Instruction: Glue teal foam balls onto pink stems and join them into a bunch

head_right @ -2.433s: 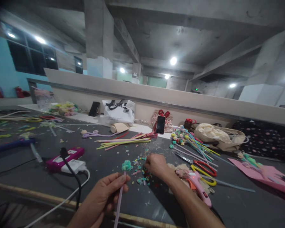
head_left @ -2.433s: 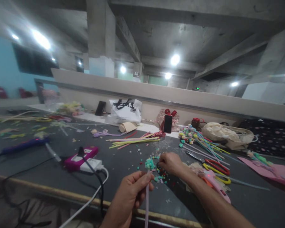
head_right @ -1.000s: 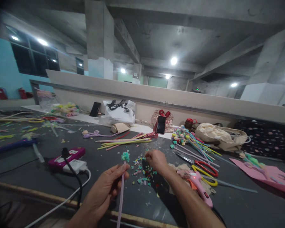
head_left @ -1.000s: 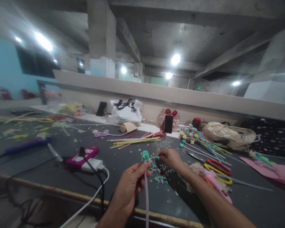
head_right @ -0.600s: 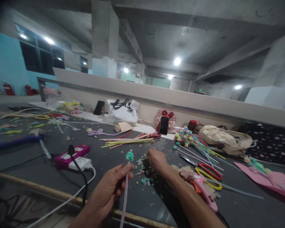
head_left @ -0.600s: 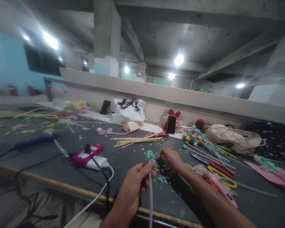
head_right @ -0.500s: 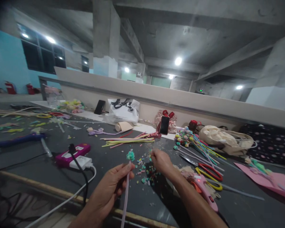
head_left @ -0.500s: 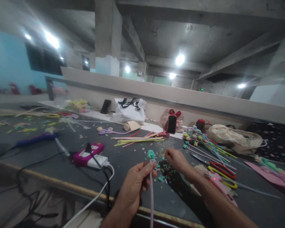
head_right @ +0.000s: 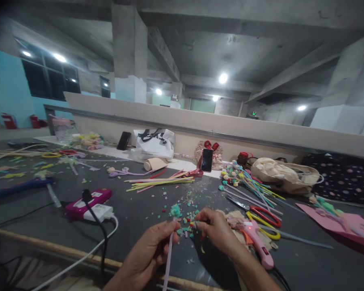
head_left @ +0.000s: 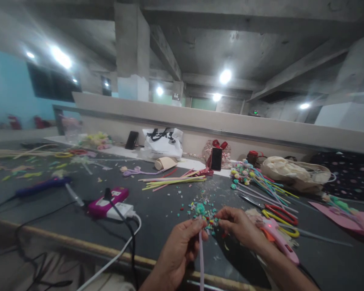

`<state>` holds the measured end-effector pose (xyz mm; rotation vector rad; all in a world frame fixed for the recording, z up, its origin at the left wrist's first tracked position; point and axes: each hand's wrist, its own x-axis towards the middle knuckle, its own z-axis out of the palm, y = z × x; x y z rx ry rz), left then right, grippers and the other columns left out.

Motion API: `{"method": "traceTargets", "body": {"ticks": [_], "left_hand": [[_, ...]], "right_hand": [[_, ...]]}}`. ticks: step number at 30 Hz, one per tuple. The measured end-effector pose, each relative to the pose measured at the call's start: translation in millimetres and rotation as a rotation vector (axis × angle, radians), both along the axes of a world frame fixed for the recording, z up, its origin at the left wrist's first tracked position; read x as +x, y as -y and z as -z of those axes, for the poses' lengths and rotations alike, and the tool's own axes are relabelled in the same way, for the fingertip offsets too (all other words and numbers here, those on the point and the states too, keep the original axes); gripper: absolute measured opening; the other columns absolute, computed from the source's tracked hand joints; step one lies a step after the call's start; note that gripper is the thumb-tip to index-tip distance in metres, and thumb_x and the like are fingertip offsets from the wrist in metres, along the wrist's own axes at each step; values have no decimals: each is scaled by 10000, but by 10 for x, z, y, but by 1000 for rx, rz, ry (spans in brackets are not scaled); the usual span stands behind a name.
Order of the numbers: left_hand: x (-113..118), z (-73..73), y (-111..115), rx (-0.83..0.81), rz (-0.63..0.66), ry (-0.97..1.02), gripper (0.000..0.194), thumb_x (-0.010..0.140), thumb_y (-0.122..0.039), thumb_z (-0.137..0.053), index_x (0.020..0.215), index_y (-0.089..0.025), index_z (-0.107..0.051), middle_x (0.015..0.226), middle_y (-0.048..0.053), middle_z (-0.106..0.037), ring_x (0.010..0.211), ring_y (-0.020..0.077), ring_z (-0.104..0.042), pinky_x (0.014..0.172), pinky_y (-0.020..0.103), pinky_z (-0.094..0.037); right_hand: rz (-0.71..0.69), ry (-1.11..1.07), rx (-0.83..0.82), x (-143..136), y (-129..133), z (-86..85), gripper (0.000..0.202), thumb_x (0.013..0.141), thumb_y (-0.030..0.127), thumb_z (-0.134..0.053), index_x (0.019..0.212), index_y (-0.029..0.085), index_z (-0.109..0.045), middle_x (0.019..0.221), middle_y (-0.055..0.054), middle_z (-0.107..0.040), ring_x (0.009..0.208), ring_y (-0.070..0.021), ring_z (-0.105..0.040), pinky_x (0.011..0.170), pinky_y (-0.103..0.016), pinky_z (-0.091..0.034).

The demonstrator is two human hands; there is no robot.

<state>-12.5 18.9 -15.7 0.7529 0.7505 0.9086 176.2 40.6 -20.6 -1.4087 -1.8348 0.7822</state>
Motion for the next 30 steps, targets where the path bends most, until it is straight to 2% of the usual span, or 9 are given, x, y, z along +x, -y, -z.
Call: {"method": "traceTargets", "body": {"ticks": [3,8,12,17,25,30], "left_hand": [[1,7,-2,16,15,5,229,642,-342,-603,715,-126,-597,527,-37,-526,354,0,-363,334,115,-188],[-9,19,2,46,17,6,231,648,-334,-594,736,-121,-599,540,-28,-537,355,4,-360,324,120,-175],[-12,33,0,28,29,22,250,633,-341,-600,755,-123,-602,538,-22,-547,365,14,-376,330,123,-174],[5,51,-3,46,33,-3,282,620,-382,-612,730,-123,-603,543,-24,-544,373,13,-365,353,131,-192],[73,75,2,144,10,-118,315,621,-427,-597,554,-122,-564,426,-43,-495,309,18,-328,320,152,-179],[77,82,-8,177,6,-134,307,608,-421,-606,535,-129,-548,357,-46,-485,271,25,-328,302,151,-179]], "right_hand": [[16,-38,11,-5,11,-6,100,666,159,-508,716,164,-594,563,32,-542,503,-114,-491,467,-203,-358],[5,-116,0,-44,74,-56,148,625,110,-528,715,174,-626,641,17,-568,595,-128,-503,541,-219,-373],[-22,-223,-71,-106,136,-121,123,666,196,-545,771,161,-600,599,19,-555,515,-109,-491,463,-202,-361],[-27,-345,-113,-168,197,-154,155,706,304,-546,704,148,-555,502,38,-499,444,-84,-450,427,-184,-340],[-48,-434,-178,-324,252,-72,249,689,388,-577,652,150,-515,502,48,-484,389,-51,-405,357,-148,-269],[-20,-434,-164,-407,262,-39,259,665,392,-596,616,150,-516,468,55,-485,374,-50,-389,348,-147,-258]]}}
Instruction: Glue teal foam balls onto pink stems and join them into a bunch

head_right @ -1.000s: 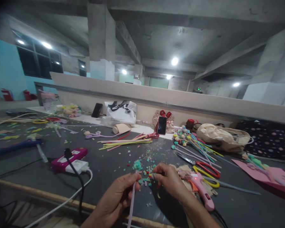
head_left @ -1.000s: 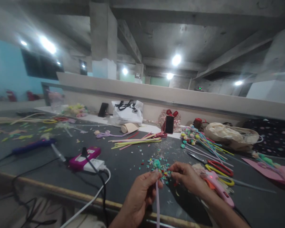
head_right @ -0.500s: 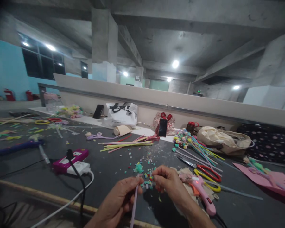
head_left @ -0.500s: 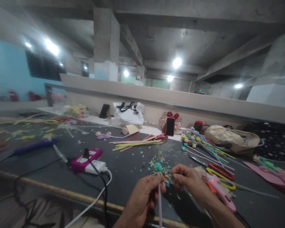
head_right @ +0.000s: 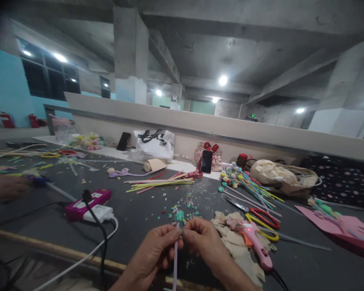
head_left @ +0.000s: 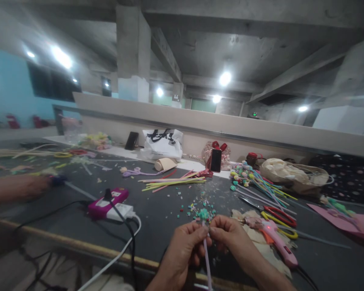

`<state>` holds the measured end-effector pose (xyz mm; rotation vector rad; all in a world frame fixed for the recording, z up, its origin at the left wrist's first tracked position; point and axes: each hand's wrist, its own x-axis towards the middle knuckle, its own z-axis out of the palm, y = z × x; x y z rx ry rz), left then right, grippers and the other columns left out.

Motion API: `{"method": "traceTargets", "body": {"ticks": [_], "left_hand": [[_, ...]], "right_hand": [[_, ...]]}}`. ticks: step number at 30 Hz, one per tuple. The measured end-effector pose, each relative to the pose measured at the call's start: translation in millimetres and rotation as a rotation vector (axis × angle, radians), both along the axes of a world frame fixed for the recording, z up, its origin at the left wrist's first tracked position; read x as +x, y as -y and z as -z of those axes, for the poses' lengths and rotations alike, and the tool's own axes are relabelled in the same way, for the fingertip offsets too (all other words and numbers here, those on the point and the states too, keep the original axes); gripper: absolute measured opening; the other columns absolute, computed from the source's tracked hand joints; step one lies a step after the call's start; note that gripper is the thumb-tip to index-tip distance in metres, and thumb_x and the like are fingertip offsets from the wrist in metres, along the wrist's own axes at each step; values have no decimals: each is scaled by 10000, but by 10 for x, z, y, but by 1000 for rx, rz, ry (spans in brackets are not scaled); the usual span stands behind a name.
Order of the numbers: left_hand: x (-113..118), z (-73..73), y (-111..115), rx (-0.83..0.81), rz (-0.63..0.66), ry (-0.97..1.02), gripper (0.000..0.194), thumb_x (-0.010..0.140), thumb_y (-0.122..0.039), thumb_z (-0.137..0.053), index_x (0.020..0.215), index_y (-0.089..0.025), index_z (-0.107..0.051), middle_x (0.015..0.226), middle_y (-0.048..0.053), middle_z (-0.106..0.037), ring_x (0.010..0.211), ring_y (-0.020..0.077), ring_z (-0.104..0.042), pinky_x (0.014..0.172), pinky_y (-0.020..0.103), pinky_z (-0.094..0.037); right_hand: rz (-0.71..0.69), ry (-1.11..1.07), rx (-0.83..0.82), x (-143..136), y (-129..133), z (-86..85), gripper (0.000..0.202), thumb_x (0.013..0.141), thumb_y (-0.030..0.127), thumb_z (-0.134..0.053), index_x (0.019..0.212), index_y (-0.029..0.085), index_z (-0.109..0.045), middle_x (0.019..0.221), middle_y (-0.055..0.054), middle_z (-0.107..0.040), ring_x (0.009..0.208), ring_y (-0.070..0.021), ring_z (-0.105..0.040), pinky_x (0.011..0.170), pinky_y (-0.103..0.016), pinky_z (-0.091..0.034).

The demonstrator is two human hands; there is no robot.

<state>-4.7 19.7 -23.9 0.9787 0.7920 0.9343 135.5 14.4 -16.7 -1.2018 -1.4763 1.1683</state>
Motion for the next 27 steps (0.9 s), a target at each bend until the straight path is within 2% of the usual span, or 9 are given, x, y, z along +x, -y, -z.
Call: {"method": "traceTargets", "body": {"ticks": [6,20,24,27], "left_hand": [[-14,-5,-8,14,-1,4,270,614,-382,-609,556,-129,-535,428,-34,-533,290,22,-351,286,136,-200],[39,66,-24,27,44,-78,359,614,-471,-578,504,-132,-529,332,-45,-465,255,29,-330,276,141,-206],[44,7,16,60,-19,-95,332,623,-447,-580,514,-140,-517,333,-52,-458,268,30,-328,289,134,-230],[40,-40,43,68,-80,-86,338,647,-451,-554,516,-142,-510,331,-58,-440,280,25,-314,303,128,-224]], "right_hand": [[-6,-28,-1,-27,62,-29,203,695,331,-585,646,135,-562,510,40,-511,407,-50,-394,392,-157,-277],[-211,-229,-158,30,-42,50,231,649,346,-582,602,140,-490,511,23,-519,364,-31,-331,373,-162,-179],[-170,-187,-152,-9,-59,41,235,655,361,-560,611,144,-483,514,24,-509,363,-34,-337,374,-162,-204],[-78,-99,-106,-67,-37,-21,236,665,375,-562,633,147,-508,511,39,-498,363,-37,-353,373,-159,-219]]}}
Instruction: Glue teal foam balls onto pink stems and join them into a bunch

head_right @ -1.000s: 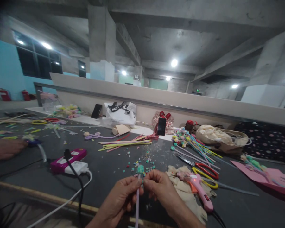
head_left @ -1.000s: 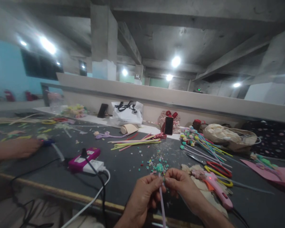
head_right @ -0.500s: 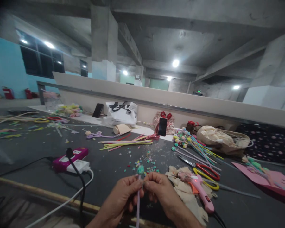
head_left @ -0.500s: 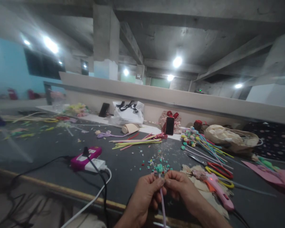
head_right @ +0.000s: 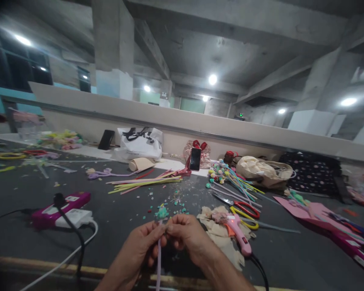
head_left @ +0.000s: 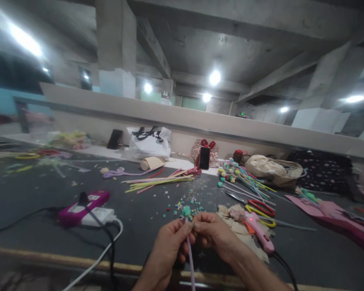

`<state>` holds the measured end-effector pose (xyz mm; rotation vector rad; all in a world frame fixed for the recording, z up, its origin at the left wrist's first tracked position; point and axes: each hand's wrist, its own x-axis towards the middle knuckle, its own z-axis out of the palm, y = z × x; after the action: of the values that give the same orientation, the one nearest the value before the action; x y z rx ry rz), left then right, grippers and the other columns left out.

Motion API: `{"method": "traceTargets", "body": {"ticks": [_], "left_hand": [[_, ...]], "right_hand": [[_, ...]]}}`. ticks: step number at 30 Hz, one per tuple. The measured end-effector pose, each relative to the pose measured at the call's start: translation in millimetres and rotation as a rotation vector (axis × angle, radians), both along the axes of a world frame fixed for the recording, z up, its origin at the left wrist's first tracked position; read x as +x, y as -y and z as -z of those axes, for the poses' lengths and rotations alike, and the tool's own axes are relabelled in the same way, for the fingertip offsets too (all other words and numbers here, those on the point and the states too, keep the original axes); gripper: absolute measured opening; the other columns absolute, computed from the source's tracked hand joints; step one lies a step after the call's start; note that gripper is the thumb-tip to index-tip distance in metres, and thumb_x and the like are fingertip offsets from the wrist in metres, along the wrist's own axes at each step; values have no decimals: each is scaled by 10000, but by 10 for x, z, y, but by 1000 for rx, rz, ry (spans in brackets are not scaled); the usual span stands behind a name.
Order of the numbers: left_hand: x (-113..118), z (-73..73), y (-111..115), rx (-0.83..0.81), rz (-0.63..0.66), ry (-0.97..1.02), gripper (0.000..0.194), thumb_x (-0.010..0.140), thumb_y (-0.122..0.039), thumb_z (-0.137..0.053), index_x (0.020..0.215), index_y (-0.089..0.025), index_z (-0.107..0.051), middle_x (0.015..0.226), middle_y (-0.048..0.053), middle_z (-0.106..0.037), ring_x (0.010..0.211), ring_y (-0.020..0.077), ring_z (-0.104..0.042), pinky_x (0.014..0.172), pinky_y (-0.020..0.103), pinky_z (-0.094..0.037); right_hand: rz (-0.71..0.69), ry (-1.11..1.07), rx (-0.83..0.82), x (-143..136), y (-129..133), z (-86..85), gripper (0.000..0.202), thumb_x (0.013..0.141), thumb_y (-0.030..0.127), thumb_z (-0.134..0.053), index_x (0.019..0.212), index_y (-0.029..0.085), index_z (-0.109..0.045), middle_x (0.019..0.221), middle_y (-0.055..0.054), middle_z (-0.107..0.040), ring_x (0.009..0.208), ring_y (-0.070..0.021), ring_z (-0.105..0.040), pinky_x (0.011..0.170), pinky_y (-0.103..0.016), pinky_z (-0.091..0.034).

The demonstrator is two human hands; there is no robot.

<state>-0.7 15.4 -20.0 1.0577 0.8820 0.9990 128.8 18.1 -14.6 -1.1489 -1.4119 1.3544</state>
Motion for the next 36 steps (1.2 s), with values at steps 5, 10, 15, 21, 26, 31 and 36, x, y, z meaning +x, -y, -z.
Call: {"method": "traceTargets", "body": {"ticks": [5,10,15,21,26,31,36], "left_hand": [[-19,-34,20,-78,63,50,320,662,-423,-552,522,-140,-496,339,-69,-408,297,15,-293,324,122,-206],[8,-5,43,-81,114,57,325,677,-425,-536,526,-139,-503,338,-69,-410,297,16,-293,322,123,-197],[119,101,62,-110,179,32,356,671,-473,-519,536,-144,-511,309,-63,-423,261,24,-288,304,136,-166],[116,90,124,-120,177,38,313,655,-443,-558,555,-153,-498,367,-58,-476,284,27,-318,325,137,-202],[393,-119,181,19,231,123,230,629,-358,-602,583,-140,-545,586,17,-612,515,84,-499,504,169,-364],[1023,-163,121,343,245,-58,120,663,-218,-510,650,-146,-604,595,-17,-581,543,101,-471,523,191,-333],[1340,46,21,445,115,-210,128,651,-191,-488,563,-165,-577,533,-43,-508,558,112,-424,510,214,-250]], "right_hand": [[220,269,148,349,210,-117,246,721,395,-505,665,169,-585,553,12,-552,441,-100,-468,399,-192,-273],[687,1055,219,1291,464,-89,241,710,440,-476,713,213,-559,648,-21,-613,583,-174,-526,519,-243,-313],[571,1159,120,1627,451,-17,356,739,444,-410,504,202,-524,405,14,-568,441,-145,-519,435,-216,-260],[583,1146,117,1626,408,-57,308,720,388,-434,505,189,-530,420,4,-588,444,-144,-526,419,-214,-242],[582,1078,145,1596,501,-75,329,762,418,-372,599,181,-532,419,12,-590,443,-138,-544,435,-199,-297],[597,1037,168,1545,498,-41,302,743,400,-409,561,179,-507,405,19,-568,390,-121,-516,408,-194,-286],[624,964,182,1595,483,-27,271,716,371,-448,550,175,-534,372,25,-549,362,-115,-491,389,-195,-267]]}}
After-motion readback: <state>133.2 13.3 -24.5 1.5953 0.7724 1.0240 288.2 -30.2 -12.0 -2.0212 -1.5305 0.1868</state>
